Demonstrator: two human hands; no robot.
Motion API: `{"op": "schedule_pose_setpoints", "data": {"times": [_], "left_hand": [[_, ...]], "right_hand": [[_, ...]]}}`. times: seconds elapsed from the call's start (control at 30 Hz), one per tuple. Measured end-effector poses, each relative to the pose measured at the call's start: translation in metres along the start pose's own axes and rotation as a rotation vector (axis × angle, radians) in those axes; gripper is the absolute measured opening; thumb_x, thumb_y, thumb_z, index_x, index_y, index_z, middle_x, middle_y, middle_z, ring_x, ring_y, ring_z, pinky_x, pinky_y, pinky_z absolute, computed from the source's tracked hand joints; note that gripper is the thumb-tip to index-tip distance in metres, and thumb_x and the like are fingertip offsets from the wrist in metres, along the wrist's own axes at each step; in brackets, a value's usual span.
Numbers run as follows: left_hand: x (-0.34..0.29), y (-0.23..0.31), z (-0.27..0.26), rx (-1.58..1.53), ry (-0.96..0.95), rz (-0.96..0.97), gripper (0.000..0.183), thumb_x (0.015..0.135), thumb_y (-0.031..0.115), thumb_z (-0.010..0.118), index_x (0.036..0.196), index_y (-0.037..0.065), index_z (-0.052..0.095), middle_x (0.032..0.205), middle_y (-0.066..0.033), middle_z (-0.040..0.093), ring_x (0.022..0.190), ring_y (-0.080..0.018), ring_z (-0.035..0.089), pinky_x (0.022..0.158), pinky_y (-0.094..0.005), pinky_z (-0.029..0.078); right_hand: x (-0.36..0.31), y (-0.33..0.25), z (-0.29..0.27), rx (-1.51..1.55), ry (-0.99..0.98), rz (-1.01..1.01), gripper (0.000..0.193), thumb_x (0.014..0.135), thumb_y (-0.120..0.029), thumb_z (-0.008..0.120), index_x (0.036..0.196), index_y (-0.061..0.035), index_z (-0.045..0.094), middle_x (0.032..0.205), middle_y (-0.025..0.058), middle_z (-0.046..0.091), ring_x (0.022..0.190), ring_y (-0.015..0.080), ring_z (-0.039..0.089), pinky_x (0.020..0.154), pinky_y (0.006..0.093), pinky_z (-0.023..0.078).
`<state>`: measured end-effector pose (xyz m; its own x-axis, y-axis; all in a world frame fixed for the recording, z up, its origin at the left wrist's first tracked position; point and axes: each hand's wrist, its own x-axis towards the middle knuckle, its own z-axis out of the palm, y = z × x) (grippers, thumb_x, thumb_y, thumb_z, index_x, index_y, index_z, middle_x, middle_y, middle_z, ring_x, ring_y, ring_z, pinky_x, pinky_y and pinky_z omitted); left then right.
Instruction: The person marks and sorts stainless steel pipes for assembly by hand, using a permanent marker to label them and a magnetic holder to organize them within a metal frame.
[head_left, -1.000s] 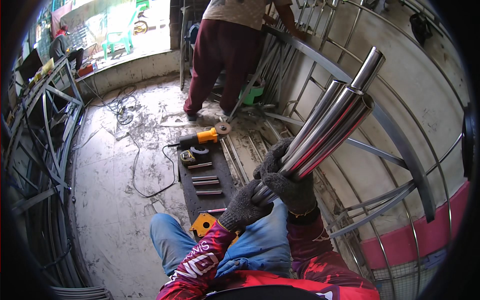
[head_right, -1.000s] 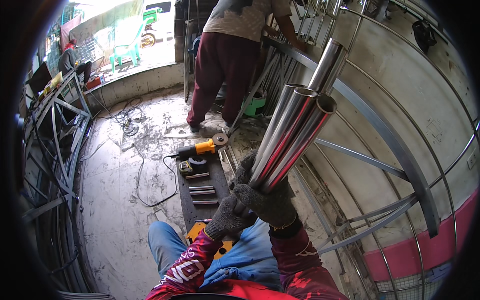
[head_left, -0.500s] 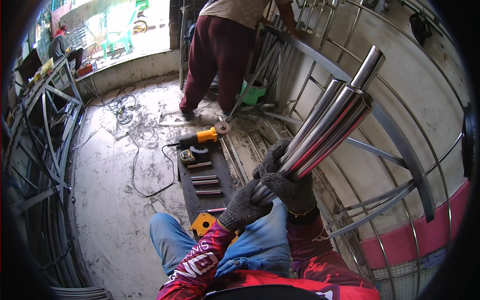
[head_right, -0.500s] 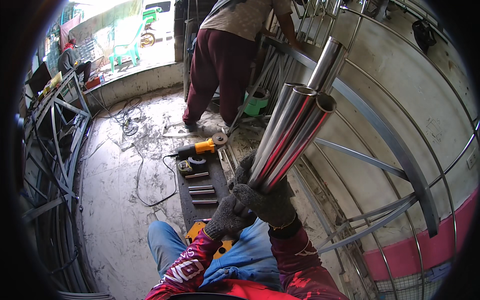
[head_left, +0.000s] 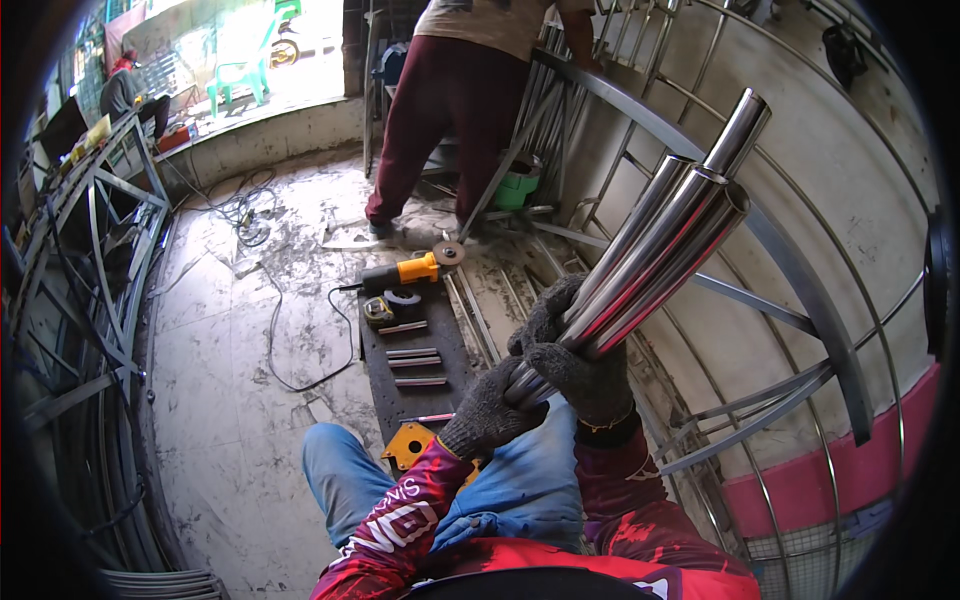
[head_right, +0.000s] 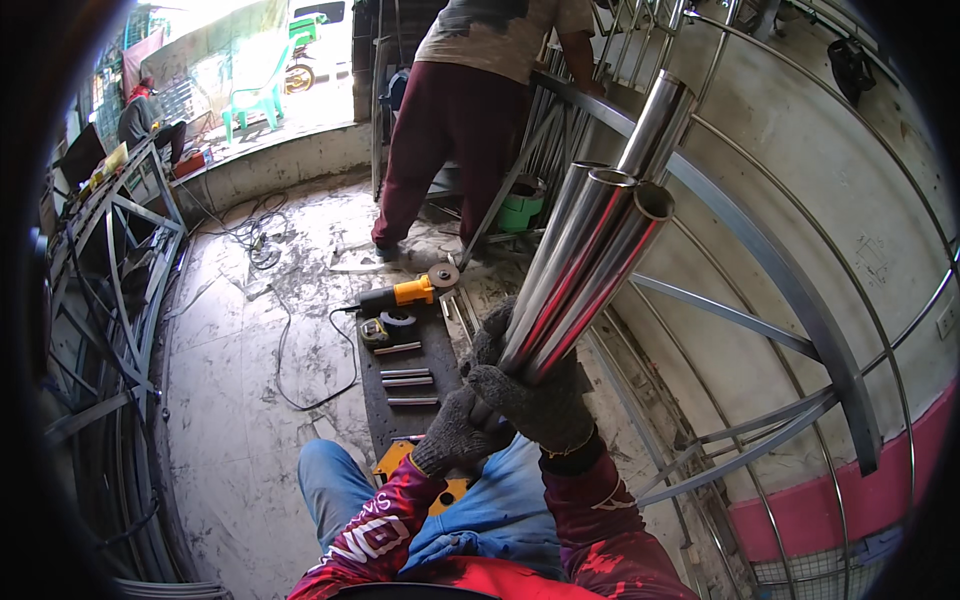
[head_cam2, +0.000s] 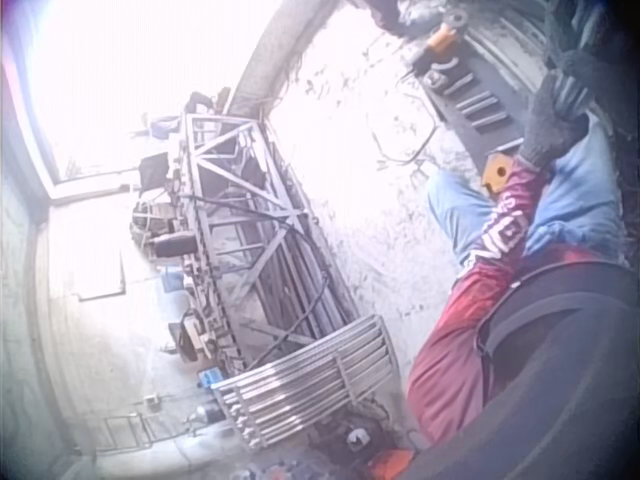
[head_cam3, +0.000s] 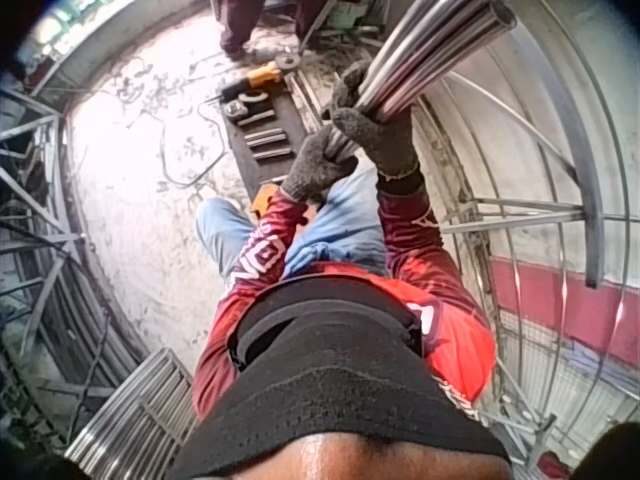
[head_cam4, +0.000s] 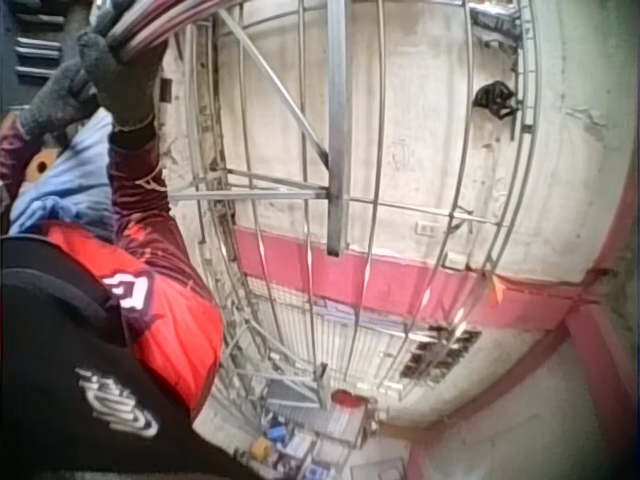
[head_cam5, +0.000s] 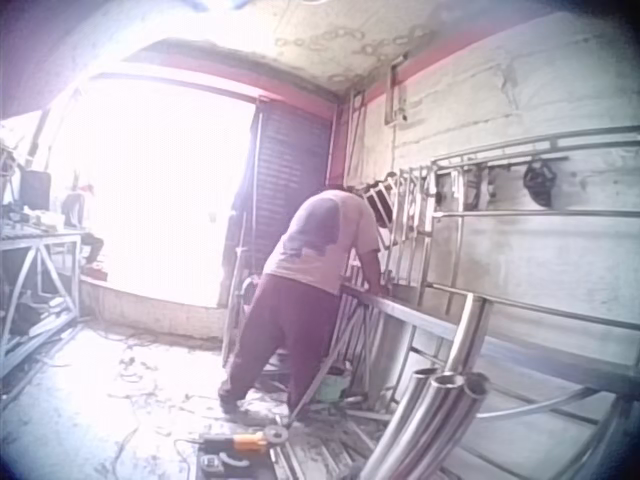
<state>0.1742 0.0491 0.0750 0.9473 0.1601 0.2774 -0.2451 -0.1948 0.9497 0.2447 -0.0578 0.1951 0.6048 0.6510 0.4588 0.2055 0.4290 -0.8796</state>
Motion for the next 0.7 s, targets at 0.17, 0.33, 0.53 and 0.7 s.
{"op": "schedule_pose_setpoints", "data": {"times": [0.17,0.33,0.53,0.7], "left_hand": [[0.0,-0.007,0.007,0.005,0.033,0.044,0.054,0.075,0.021,0.078,0.12,0.004,0.055,0.102,-0.0164,0.067,0.095,-0.0282,0.068,0.083,-0.0403,0.054],[0.002,-0.011,0.003,0.049,0.036,0.105,0.053,0.076,0.025,0.078,0.12,0.006,0.056,0.102,-0.0187,0.065,0.096,-0.0343,0.067,0.084,-0.0439,0.053],[0.0,-0.007,0.005,0.006,0.043,0.102,0.053,0.076,0.024,0.078,0.12,0.005,0.056,0.103,-0.0192,0.065,0.096,-0.0339,0.067,0.085,-0.0434,0.053],[-0.004,-0.005,0.007,-0.018,0.05,0.077,0.054,0.075,0.024,0.078,0.121,0.004,0.055,0.103,-0.0195,0.066,0.097,-0.0321,0.067,0.085,-0.0424,0.052]], "right_hand": [[-0.004,0.004,-0.004,0.094,0.027,0.023,0.06,0.076,0.008,0.071,0.131,-0.0006,0.047,0.103,0.0069,0.059,0.091,0.0141,0.061,0.08,0.028,0.053],[-0.002,0.004,0.0,0.117,0.043,0.029,0.064,0.075,0.006,0.073,0.131,-0.0003,0.044,0.1,0.0093,0.061,0.091,0.0204,0.064,0.081,0.0357,0.055],[-0.004,0.002,-0.001,0.01,0.042,0.023,0.063,0.074,0.004,0.074,0.13,-0.0003,0.046,0.097,0.0093,0.062,0.089,0.0197,0.064,0.079,0.0342,0.055],[-0.006,0.003,-0.001,0.085,0.02,0.011,0.06,0.074,0.006,0.074,0.128,-0.0013,0.047,0.097,0.0084,0.061,0.088,0.0186,0.063,0.078,0.0323,0.054]]}}
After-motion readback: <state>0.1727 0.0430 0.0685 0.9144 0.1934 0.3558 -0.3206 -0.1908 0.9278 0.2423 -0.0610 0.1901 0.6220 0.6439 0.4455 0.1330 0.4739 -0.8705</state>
